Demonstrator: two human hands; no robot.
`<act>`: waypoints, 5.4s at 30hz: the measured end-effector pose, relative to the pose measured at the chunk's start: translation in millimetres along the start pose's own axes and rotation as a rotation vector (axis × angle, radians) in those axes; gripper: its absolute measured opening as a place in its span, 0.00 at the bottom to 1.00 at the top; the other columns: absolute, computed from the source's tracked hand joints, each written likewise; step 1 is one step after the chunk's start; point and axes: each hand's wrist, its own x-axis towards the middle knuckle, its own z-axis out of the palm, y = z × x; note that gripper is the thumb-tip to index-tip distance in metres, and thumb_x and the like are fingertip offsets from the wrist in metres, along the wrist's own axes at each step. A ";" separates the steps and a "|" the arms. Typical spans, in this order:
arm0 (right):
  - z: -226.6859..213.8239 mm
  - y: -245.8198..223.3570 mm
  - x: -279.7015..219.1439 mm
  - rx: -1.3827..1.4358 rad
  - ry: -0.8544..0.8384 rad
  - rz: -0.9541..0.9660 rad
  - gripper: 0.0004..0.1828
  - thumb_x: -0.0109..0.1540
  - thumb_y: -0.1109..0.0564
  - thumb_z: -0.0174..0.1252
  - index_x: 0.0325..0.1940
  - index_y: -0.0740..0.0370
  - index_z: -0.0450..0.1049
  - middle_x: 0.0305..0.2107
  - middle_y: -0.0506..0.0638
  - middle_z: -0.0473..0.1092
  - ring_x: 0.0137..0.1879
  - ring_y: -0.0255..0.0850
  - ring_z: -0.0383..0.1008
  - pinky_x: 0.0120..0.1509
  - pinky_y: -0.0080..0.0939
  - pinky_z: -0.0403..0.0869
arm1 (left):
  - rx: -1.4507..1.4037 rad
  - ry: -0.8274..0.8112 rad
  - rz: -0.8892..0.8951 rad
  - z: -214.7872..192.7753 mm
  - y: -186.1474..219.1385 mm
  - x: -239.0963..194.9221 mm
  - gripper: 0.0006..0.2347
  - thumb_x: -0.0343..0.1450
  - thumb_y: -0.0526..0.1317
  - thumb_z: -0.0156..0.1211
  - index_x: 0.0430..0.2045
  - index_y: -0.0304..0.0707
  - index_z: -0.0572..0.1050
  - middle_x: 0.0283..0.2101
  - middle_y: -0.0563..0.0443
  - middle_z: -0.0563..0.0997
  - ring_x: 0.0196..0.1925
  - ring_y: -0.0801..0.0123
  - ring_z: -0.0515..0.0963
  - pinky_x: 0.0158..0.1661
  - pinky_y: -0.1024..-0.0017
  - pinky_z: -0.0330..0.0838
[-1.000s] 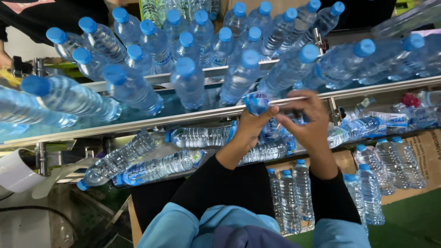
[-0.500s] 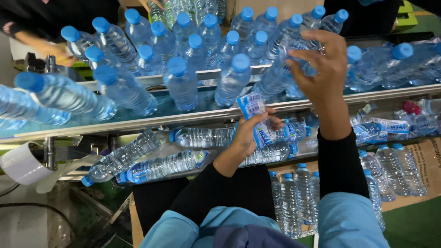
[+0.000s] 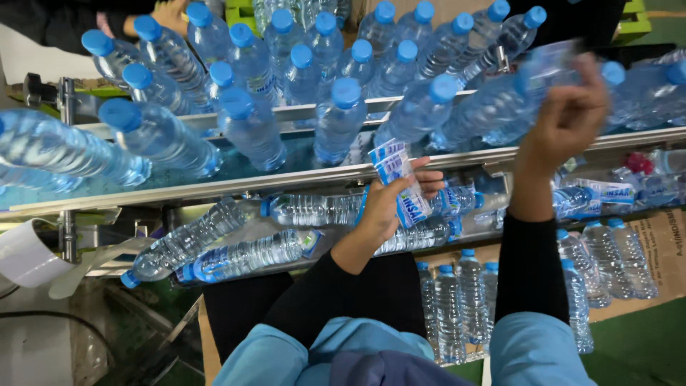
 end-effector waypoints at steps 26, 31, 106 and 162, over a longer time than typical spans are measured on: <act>-6.6 -83.7 -29.0 0.305 -0.210 0.419 0.07 0.72 0.59 0.56 0.41 0.56 0.65 0.29 0.45 0.61 0.32 0.32 0.57 0.40 0.33 0.63 | 0.084 0.245 -0.023 -1.9 3.0 -1.6 0.16 0.72 0.48 0.66 0.37 0.28 0.80 0.32 0.38 0.84 0.35 0.52 0.86 0.37 0.57 0.83; 4.3 -57.3 37.8 -0.293 -0.603 -0.278 0.07 0.70 0.80 0.59 0.45 0.76 0.76 0.39 0.65 0.74 0.41 0.52 0.74 0.42 0.42 0.74 | 0.029 0.189 -0.061 9.3 10.3 -8.7 0.15 0.74 0.46 0.61 0.37 0.27 0.78 0.28 0.42 0.82 0.34 0.51 0.86 0.42 0.57 0.83; -100.2 53.3 58.7 -0.790 -0.471 -0.481 0.19 0.66 0.66 0.83 0.56 0.69 0.81 0.56 0.64 0.69 0.59 0.57 0.69 0.60 0.55 0.66 | 0.082 -0.031 -0.126 10.1 -36.8 -1.8 0.16 0.76 0.29 0.48 0.59 0.22 0.70 0.47 0.31 0.82 0.49 0.47 0.84 0.55 0.54 0.79; -49.1 -40.9 -6.8 0.220 -0.296 0.289 0.08 0.73 0.69 0.50 0.45 0.58 0.64 0.42 0.47 0.62 0.46 0.37 0.70 0.67 0.45 0.80 | 0.103 0.170 -0.253 19.3 -48.2 37.1 0.22 0.66 0.55 0.67 0.32 0.27 0.78 0.34 0.35 0.84 0.29 0.54 0.85 0.38 0.56 0.83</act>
